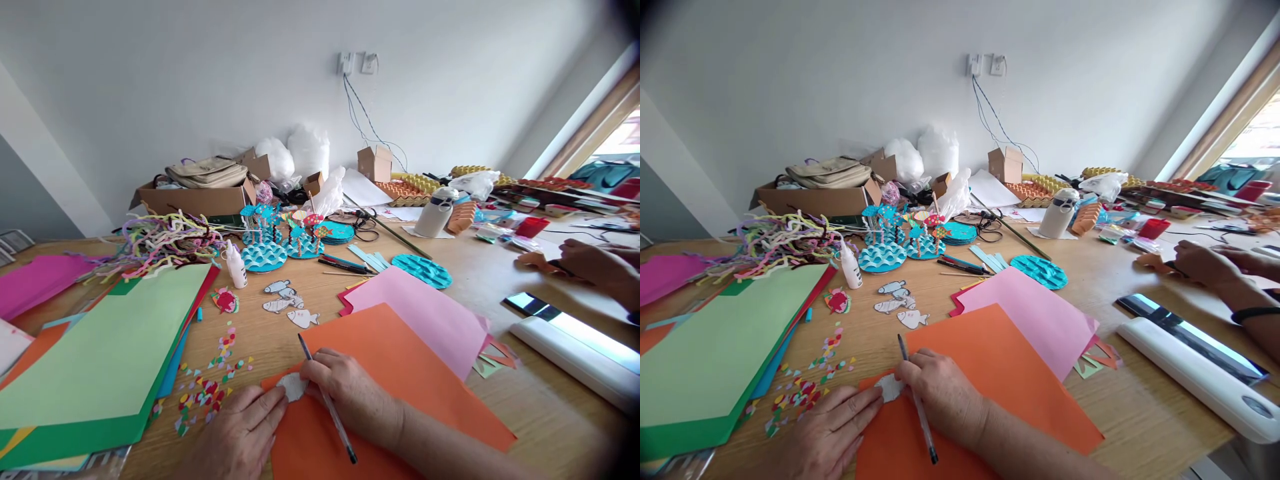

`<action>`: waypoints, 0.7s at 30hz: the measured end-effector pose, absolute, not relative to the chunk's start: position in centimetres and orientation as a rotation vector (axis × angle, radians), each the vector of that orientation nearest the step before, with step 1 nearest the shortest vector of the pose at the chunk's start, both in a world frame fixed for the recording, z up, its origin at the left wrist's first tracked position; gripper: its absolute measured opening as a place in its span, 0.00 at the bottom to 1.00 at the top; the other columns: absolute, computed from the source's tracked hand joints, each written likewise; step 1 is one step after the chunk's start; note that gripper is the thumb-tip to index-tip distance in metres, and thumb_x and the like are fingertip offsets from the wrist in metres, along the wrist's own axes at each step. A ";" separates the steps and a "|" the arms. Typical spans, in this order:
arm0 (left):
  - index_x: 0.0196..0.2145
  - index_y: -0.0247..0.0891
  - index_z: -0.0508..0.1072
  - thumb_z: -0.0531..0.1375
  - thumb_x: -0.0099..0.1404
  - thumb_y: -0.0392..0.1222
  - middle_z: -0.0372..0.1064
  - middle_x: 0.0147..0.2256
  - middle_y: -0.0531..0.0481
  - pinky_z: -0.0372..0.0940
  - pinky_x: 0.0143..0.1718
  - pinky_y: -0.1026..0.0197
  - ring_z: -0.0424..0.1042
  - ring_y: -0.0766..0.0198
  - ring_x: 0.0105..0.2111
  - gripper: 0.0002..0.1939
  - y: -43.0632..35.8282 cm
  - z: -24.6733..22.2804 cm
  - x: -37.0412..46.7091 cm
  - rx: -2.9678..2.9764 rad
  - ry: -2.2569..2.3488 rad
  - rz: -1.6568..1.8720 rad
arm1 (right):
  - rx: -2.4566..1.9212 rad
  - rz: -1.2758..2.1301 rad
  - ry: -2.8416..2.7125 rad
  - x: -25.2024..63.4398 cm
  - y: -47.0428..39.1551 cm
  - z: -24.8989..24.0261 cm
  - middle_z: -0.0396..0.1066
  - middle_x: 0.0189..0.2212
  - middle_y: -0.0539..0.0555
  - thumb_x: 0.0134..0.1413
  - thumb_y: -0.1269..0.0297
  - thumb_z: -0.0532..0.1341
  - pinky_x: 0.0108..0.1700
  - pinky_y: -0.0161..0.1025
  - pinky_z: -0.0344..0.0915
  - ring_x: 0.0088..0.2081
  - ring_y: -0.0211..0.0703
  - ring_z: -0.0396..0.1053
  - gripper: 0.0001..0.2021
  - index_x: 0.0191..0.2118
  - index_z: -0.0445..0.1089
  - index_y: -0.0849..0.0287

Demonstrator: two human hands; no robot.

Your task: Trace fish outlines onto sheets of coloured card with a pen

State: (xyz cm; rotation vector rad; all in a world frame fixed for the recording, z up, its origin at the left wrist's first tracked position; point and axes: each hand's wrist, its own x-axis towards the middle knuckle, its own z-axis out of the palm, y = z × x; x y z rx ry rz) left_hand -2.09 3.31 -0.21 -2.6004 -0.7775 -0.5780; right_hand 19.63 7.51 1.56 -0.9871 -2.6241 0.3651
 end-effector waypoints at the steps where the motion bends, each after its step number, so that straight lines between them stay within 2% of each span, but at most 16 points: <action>1: 0.47 0.32 0.69 0.43 0.68 0.29 0.72 0.44 0.49 0.64 0.42 0.63 0.68 0.62 0.40 0.18 3.3 -0.1 -2.2 -2.615 -0.783 -0.559 | -0.985 0.356 -2.629 19.6 7.5 1.5 0.68 0.29 0.53 0.58 0.76 0.53 0.31 0.31 0.58 0.30 0.39 0.63 0.07 0.32 0.66 0.61; 7: 0.52 0.34 0.65 0.47 0.63 0.27 0.67 0.49 0.47 0.66 0.44 0.60 0.67 0.59 0.42 0.21 3.4 -0.8 -2.6 -2.831 -0.925 -0.428 | -0.977 0.289 -2.726 19.5 7.5 1.9 0.68 0.29 0.53 0.56 0.76 0.52 0.31 0.32 0.57 0.30 0.40 0.63 0.07 0.34 0.66 0.60; 10: 0.55 0.39 0.62 0.49 0.62 0.27 0.66 0.51 0.50 0.66 0.45 0.60 0.66 0.60 0.43 0.24 3.7 -0.6 -2.7 -3.008 -1.058 -0.407 | -0.972 0.265 -2.775 19.4 7.5 2.3 0.68 0.29 0.53 0.55 0.77 0.52 0.31 0.32 0.56 0.30 0.40 0.63 0.07 0.34 0.66 0.60; 15: 0.49 0.47 0.69 0.46 0.64 0.26 0.69 0.48 0.54 0.61 0.50 0.57 0.67 0.62 0.45 0.23 4.9 1.7 -2.3 -3.228 -1.260 -0.452 | -1.005 0.286 -2.754 19.6 7.8 2.3 0.68 0.28 0.52 0.54 0.78 0.53 0.29 0.32 0.55 0.28 0.38 0.63 0.08 0.33 0.66 0.59; 21: 0.45 0.41 0.71 0.46 0.65 0.31 0.71 0.44 0.51 0.64 0.45 0.64 0.69 0.64 0.44 0.18 6.4 4.2 -3.5 -3.262 -1.531 -0.677 | -1.021 0.329 -2.693 19.7 7.9 1.8 0.68 0.27 0.51 0.55 0.77 0.54 0.29 0.32 0.55 0.29 0.38 0.64 0.07 0.33 0.66 0.59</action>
